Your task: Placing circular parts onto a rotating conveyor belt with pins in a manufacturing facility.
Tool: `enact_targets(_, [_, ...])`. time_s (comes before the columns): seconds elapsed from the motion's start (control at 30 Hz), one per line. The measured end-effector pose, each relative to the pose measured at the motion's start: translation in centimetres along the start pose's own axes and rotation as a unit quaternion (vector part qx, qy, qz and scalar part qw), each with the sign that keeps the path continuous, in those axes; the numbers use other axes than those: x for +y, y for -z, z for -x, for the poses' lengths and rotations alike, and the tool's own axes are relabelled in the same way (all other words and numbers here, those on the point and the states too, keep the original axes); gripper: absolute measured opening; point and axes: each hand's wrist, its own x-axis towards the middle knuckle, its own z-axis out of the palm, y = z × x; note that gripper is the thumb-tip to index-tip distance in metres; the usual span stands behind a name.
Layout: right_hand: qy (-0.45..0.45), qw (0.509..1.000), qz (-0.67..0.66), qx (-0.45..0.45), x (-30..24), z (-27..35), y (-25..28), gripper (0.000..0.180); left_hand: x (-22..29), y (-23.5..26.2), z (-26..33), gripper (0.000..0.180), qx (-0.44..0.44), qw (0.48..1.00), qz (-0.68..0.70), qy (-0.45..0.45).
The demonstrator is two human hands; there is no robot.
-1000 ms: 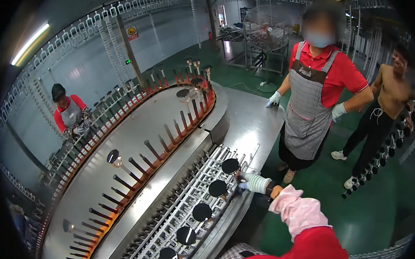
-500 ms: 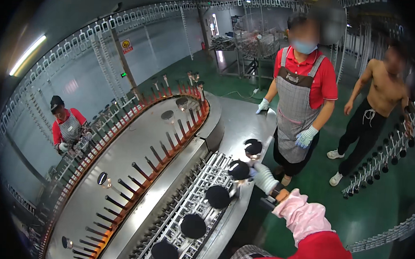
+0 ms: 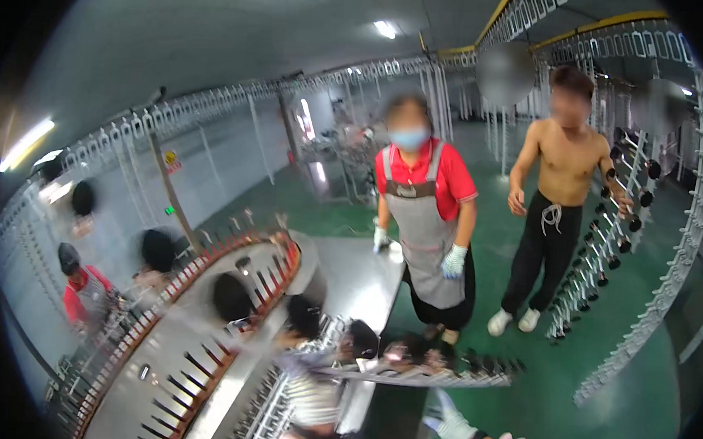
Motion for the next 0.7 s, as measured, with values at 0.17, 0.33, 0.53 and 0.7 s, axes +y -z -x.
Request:
enact_targets(0.17, [-0.073,0.984,0.071,0.144,9.3,1.2,-0.2,0.084,-15.7,-0.8,-5.0,0.040,-0.058,0.993,0.065,0.076])
enact_targets(0.33, [-0.078,0.963,0.081,0.243,12.3,4.9,5.6,0.068,-23.7,-7.9,0.6,0.037,-0.076,0.984,0.065,0.144])
enact_targets(0.53, [-0.086,0.975,0.014,0.206,9.7,2.5,12.8,0.067,-30.5,-14.9,0.8,0.034,-0.057,0.986,0.009,0.156])
enact_targets(0.7, [-0.101,0.973,-0.108,0.179,13.5,1.8,17.5,0.066,-36.3,-17.0,2.9,0.059,-0.199,0.952,-0.214,0.089])
